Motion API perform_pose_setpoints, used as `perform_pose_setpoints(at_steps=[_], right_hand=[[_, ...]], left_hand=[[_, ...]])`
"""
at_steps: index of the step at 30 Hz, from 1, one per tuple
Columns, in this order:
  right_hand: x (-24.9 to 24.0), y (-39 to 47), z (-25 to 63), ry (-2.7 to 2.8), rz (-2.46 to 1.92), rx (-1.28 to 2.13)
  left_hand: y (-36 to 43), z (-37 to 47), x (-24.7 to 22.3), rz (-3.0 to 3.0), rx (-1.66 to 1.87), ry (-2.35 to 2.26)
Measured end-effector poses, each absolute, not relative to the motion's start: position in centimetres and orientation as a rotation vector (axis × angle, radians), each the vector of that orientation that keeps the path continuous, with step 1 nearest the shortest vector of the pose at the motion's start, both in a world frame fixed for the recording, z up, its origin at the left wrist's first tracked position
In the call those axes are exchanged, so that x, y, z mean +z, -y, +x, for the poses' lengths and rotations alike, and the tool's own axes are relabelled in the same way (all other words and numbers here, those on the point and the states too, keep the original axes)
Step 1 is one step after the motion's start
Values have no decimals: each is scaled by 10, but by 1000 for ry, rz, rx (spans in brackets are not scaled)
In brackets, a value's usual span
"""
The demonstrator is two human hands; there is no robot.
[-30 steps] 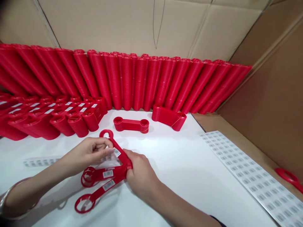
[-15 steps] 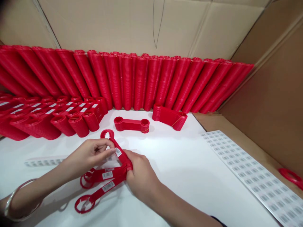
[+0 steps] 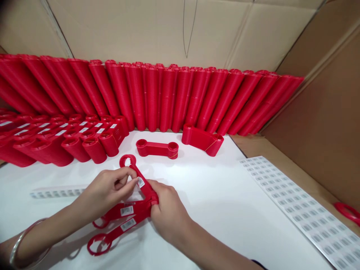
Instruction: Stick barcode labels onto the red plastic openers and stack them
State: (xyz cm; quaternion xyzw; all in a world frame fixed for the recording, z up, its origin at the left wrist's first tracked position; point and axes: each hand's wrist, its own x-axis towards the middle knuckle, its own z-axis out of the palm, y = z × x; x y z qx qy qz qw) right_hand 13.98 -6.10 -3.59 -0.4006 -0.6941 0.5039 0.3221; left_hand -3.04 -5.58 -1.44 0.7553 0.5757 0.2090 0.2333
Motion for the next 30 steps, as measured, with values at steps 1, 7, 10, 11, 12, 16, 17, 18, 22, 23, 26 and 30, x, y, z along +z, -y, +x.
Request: perform_pose_setpoints(at_steps=[1,7,10,11,12,16,17,18,22,23,26,30], right_hand=[[-36,61,140,1823,-1052,1322],[-38,63,140,1809,-988,1342],[-38,64,141,1797,-956,1352],[-38,64,141,1790,-945,1361],[-39,64,141,1779,-932,1375],[-38,65,140,1725,-923,1417],[-37,66,140,1720,-926,1425],[-37,66,140,1717,-929,1434],[-35,66,139,1688,-927,1480],[-35,66,139,1677,-930,1491],[-35,65,140,1679,-945,1492],[-36,64,141,1680,-987,1494]], left_hand=[[56,-30,-15,2087,575,-1583],[55,-30,-27,2698,767,-1576],[54,-29,-28,2995,836,-1552],[55,-28,-27,3047,834,-1562],[55,-28,-25,3083,833,-1579],[54,-29,-19,3132,845,-1703],[52,-31,-17,3118,838,-1763],[50,-33,-17,3093,827,-1826],[42,-41,-16,2957,762,-2018],[40,-42,-16,2928,728,-2039],[40,-45,-16,2814,628,-2055],[44,-48,-12,2543,671,-1950]])
